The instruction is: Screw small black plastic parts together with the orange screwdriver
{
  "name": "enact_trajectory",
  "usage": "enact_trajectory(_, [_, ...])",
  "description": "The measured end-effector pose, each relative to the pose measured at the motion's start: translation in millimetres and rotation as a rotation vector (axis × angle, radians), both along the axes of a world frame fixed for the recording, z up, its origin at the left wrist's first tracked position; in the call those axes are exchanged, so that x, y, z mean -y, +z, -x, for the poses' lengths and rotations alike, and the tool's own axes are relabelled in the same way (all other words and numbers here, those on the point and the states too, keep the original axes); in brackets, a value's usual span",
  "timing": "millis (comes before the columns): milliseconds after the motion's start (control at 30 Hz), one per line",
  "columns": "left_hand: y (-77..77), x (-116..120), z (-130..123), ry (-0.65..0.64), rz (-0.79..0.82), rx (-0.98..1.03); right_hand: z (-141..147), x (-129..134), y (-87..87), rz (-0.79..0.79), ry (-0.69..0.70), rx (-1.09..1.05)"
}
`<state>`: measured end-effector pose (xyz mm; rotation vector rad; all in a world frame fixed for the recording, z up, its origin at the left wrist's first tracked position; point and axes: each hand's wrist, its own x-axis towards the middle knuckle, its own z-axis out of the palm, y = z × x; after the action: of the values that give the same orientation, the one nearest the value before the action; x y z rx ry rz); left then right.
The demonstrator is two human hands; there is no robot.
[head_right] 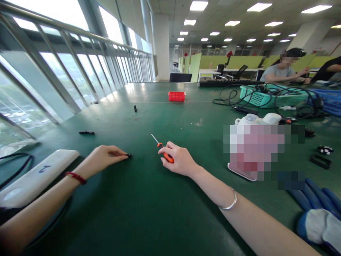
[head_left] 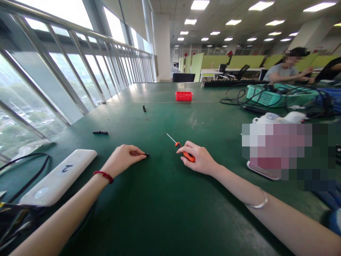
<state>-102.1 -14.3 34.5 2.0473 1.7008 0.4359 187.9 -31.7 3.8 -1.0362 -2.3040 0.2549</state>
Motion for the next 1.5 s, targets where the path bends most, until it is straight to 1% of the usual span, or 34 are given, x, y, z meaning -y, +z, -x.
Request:
enact_trajectory(67, [-5.9, 0, -31, -0.096, 0.003, 0.103, -1, 0, 0.4, -0.028, -0.052, -0.051])
enact_trajectory(133, [-10.1, -1, -60, -0.171, -0.032, 0.144, -2, -1, 0.4, -0.046, -0.104, -0.11])
enact_trajectory(200, [-14.1, -2, -84, -0.232, -0.075, 0.159, -2, -2, -0.3, -0.063, -0.139, -0.176])
enact_trajectory(267, [-18.9, -4, -100, -0.276, -0.153, 0.15, -3, -4, -1.5, -0.063, -0.161, -0.244])
enact_trajectory(333, [-23.8, -6, -109, -0.279, -0.239, 0.132, -4, -5, -2.6, -0.038, -0.19, -0.311])
enact_trajectory(433, [-29.4, -6, -114, -0.262, -0.315, 0.099, -4, -5, -3.3, -0.021, -0.249, -0.429])
enact_trajectory(533, [-31.8, -5, -113, -0.287, -0.334, 0.096, -3, -4, -2.0, -0.08, -0.265, -0.522])
enact_trajectory(600, [-32.1, -5, -112, -0.282, -0.327, 0.122, -2, -3, 0.6, -0.097, -0.262, -0.562])
enact_trajectory(733, [-30.8, -4, -112, -0.246, -0.312, 0.182, -1, -1, 12.3, -0.082, -0.298, -0.709])
enact_trajectory(833, [-29.1, -3, -112, -0.24, -0.329, 0.219, 0, 4, 25.3, -0.131, -0.304, -0.793])
enact_trajectory(967, [-27.0, 0, -113, -0.232, -0.285, 0.254, 2, 15, 38.9, -0.215, -0.275, -0.709])
enact_trajectory(1067, [-26.2, 1, -114, -0.247, -0.256, 0.265, 3, 22, 42.6, -0.277, -0.282, -0.65])
enact_trajectory(1300, [-27.5, -1, -114, -0.268, -0.268, 0.267, 6, 25, 39.7, -0.281, -0.276, -0.577])
enact_trajectory(1500, [-26.7, 1, -114, -0.264, -0.271, 0.26, 7, 24, 36.8, -0.25, -0.273, -0.576])
